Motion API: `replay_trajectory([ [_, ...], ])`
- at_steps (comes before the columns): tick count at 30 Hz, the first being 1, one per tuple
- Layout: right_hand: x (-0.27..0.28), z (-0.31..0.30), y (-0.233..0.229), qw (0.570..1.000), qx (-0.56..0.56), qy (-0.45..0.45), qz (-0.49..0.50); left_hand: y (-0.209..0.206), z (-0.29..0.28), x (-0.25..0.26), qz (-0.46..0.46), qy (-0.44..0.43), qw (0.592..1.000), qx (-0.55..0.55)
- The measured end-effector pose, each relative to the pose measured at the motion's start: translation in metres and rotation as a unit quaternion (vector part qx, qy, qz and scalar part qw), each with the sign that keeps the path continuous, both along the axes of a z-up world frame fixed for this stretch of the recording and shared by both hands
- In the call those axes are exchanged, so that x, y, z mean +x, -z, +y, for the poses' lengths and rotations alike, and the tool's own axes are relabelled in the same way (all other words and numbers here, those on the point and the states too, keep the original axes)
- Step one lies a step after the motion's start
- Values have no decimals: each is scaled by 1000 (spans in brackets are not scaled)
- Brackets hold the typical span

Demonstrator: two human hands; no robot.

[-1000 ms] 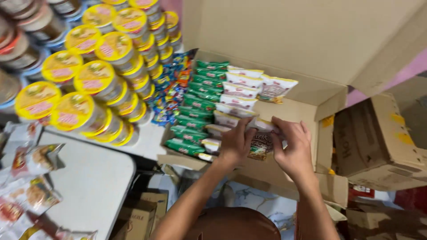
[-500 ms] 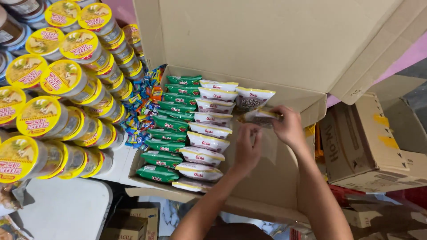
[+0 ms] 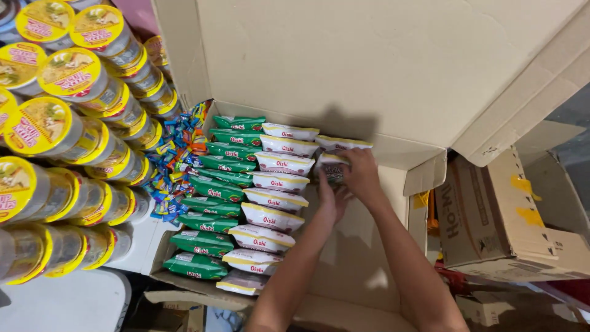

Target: The person picks up packets of snacks from a pile on a white table and places them into a cardboard box. They repeatedly reach for different snack packets, including Oishi Marto's Crackin and Kaya Jammy Lakas, and arrange them inside the box next to stacks of instant noodles.

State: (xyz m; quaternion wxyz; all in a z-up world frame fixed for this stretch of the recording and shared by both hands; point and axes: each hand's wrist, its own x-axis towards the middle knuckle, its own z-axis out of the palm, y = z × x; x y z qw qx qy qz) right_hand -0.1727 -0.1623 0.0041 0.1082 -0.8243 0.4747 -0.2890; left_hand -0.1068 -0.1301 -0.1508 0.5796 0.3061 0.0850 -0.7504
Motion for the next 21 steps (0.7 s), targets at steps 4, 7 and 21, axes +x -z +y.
replay_trajectory([
  [4,10,0,-8,999,-30,20,16,16,-15,-4,20,-20,1000,13],
  [7,11,-4,1,995,-89,27,31,36,-26,-8,32,-50,998,2],
  [21,11,-11,6,996,-87,33,2,5,-43,3,9,-45,998,41],
])
